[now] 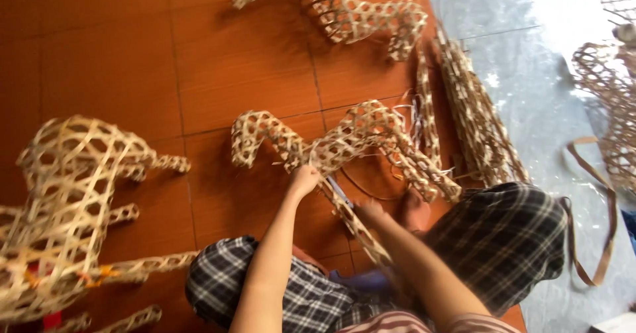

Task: The person sits on the floor weaving and tying thin bamboo strips onto woven bamboo horse-shaped frames, using scissors to trim and cut strips, and turning the figures to secure the lattice on different parts.

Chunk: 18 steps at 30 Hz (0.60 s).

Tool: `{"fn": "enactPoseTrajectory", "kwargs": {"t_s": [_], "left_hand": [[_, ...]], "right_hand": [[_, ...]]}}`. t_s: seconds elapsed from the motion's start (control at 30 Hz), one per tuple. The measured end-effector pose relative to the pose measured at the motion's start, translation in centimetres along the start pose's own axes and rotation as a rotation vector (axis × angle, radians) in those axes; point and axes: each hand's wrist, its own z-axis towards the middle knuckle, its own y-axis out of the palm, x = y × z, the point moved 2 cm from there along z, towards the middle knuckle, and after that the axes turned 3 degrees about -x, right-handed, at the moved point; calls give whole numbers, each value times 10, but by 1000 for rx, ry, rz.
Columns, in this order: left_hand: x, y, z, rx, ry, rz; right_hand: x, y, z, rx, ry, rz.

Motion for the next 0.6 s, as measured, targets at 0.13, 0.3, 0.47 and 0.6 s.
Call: {"fn": "enactPoseTrajectory", "kwargs": {"t_s": [0.13,0.3,0.47,0.6], "left_hand": [[28,-20,-3,29,-280,-214],[-7,-21,15,272,-20,-129],[6,-31,9,205,2,195],[-9,-36,23,192,-40,190]], "right_hand": [[21,84,22,166,-99,-262],[0,55,24,-285,210,-51],[-9,32,3,115,274,239],[8,20,28,296,288,267]]}}
